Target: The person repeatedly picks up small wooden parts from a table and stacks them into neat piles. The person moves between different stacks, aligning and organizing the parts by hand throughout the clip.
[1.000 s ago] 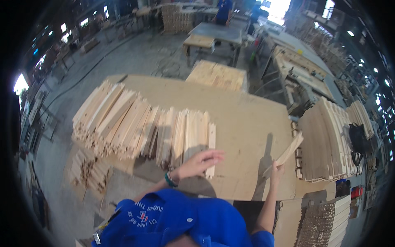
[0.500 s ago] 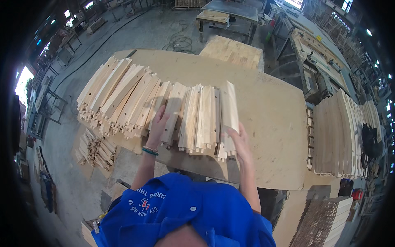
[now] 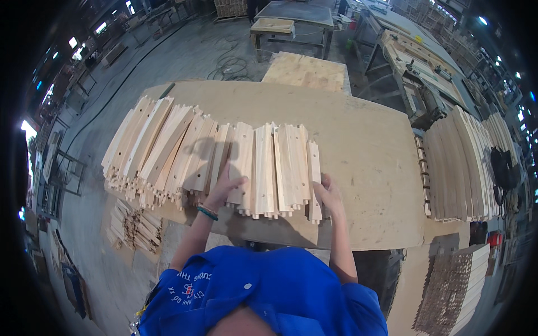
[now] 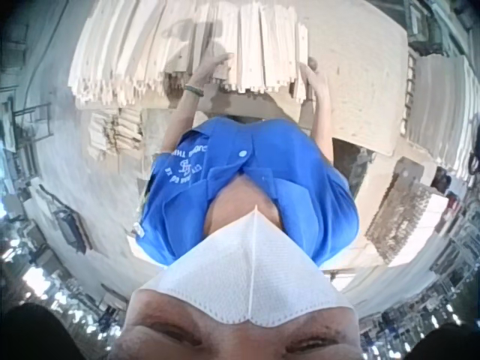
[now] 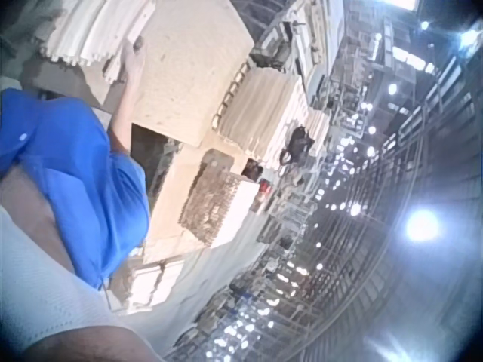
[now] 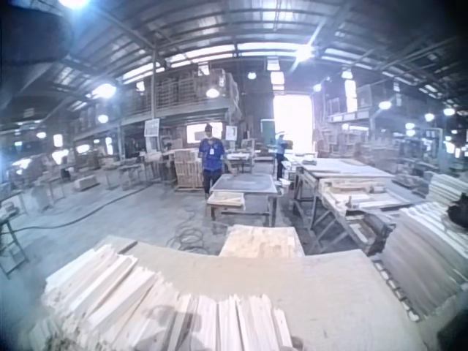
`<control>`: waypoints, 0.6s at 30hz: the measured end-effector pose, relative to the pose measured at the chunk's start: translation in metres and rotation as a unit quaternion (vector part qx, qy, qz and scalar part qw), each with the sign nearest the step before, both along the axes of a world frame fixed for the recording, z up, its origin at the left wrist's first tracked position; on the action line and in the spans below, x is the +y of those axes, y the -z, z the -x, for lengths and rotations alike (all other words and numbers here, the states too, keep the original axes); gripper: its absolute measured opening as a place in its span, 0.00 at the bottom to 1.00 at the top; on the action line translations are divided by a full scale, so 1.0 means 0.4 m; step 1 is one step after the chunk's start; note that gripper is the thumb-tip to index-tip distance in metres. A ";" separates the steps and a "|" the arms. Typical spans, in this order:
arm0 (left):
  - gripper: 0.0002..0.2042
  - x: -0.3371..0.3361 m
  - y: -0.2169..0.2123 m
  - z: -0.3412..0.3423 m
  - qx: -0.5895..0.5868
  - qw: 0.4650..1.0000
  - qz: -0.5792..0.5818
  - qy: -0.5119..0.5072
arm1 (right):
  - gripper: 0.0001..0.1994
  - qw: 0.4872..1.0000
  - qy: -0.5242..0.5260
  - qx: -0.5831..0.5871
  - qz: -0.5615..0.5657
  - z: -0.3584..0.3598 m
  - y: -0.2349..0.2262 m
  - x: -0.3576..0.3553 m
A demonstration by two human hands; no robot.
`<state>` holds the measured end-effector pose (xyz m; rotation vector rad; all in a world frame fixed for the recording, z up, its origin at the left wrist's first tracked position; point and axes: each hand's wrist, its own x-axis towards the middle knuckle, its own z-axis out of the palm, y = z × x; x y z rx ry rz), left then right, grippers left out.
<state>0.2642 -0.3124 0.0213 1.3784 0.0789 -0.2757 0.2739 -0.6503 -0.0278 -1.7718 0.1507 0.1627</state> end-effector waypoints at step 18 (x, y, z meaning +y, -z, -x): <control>0.26 0.002 0.116 -0.090 0.081 0.962 0.260 -0.008 | 0.27 0.996 -0.026 0.017 -0.081 -0.030 -0.287 0.121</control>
